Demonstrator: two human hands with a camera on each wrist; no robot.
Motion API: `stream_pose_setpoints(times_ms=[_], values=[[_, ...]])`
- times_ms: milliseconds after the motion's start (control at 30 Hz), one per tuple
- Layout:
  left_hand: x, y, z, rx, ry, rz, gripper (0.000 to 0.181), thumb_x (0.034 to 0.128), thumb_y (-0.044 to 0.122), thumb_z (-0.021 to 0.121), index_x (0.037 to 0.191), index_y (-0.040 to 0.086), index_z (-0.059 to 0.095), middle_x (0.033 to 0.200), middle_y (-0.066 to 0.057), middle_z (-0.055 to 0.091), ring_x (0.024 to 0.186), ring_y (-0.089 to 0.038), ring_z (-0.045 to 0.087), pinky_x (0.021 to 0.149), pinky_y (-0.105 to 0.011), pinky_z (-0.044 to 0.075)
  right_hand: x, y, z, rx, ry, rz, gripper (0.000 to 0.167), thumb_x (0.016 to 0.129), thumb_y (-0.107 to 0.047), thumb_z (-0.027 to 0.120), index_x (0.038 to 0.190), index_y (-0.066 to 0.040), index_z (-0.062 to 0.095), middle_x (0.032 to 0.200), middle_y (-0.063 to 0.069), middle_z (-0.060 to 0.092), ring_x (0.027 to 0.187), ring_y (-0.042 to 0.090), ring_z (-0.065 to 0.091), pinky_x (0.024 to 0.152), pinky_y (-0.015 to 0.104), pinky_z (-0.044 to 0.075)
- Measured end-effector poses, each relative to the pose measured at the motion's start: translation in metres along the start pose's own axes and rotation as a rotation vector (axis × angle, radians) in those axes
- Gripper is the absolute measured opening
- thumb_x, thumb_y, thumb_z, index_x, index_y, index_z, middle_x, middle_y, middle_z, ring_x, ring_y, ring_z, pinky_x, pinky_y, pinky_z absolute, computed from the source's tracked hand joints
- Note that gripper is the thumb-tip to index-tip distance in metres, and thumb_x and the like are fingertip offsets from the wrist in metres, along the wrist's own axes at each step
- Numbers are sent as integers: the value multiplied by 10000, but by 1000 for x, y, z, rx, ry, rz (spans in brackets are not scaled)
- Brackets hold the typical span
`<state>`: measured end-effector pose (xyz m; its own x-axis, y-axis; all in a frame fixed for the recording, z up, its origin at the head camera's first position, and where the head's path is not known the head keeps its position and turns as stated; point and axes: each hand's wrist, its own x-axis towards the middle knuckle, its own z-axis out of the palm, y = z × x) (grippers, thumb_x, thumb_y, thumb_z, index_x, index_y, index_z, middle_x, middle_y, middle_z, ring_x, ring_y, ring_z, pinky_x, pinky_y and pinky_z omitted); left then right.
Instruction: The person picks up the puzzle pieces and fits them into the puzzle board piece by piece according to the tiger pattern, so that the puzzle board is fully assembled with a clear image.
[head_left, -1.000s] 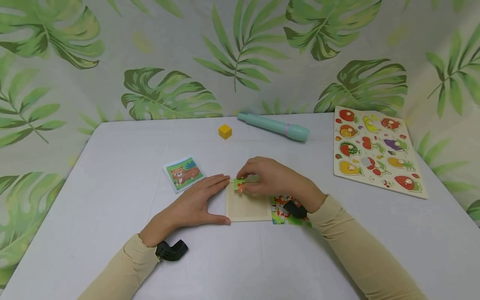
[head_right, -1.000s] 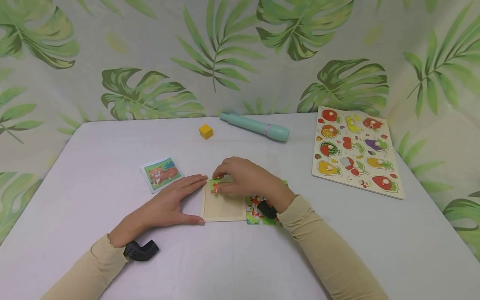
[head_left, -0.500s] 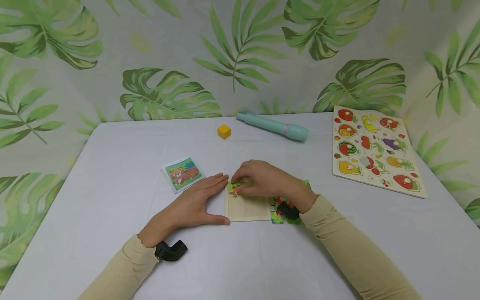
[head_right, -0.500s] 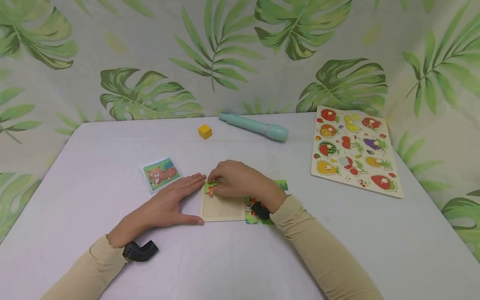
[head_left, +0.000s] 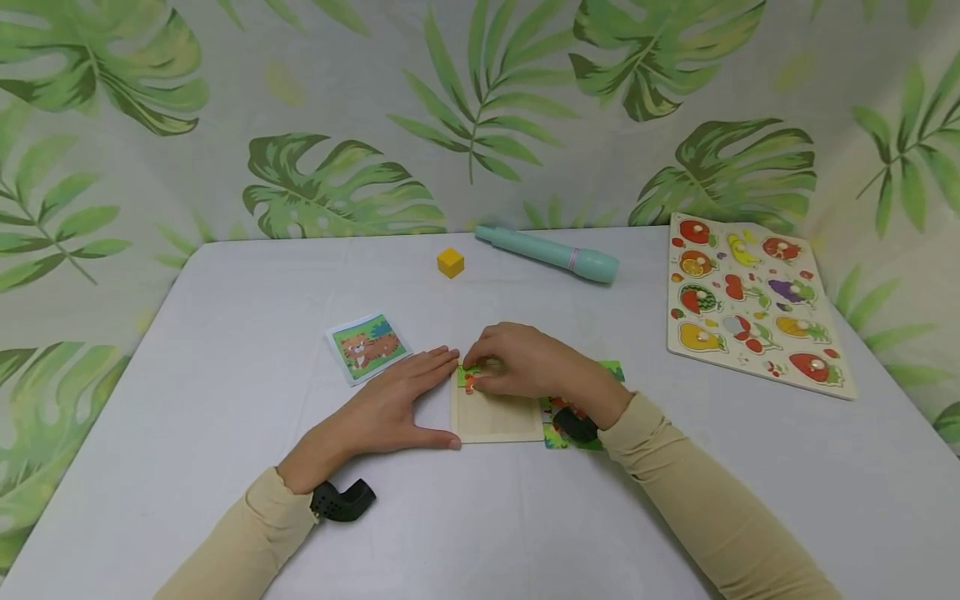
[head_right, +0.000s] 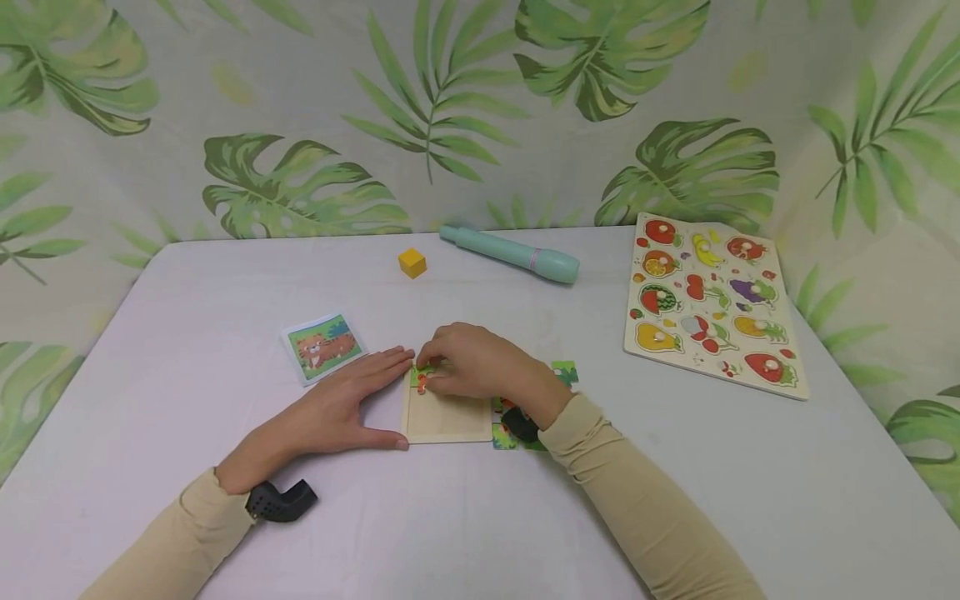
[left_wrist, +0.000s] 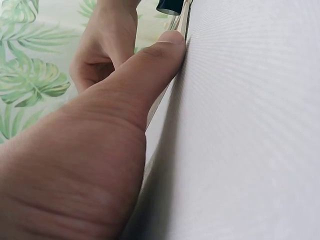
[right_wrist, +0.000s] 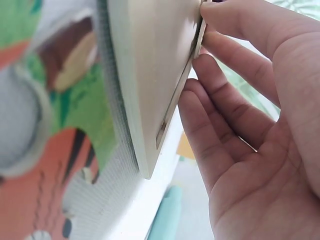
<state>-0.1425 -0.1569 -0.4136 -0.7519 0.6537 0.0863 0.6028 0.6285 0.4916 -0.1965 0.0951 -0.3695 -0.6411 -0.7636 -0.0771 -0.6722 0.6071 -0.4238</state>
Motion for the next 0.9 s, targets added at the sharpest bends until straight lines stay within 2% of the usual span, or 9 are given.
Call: stream_pose_setpoints(times_ms=[667,900], values=[[0,1,-1,2,5,4,1054,801,641,803,1588,71,396,1665,-9,353,1566,-208,269,1260,-478,263,0,-1,0,15,-14,15,303,961,-266,754,1240,-148,750,1209,-18,692,1176,179,610,1065,368,492],[0,0,0,2,7,6,1050,799,640,805,1584,69,404,1662,-17,361,1562,-209,279,1256,-479,272,-1,-3,1,7,-9,18,284,960,-231,754,1230,-143,753,1200,-12,691,1170,185,613,1054,367,499]])
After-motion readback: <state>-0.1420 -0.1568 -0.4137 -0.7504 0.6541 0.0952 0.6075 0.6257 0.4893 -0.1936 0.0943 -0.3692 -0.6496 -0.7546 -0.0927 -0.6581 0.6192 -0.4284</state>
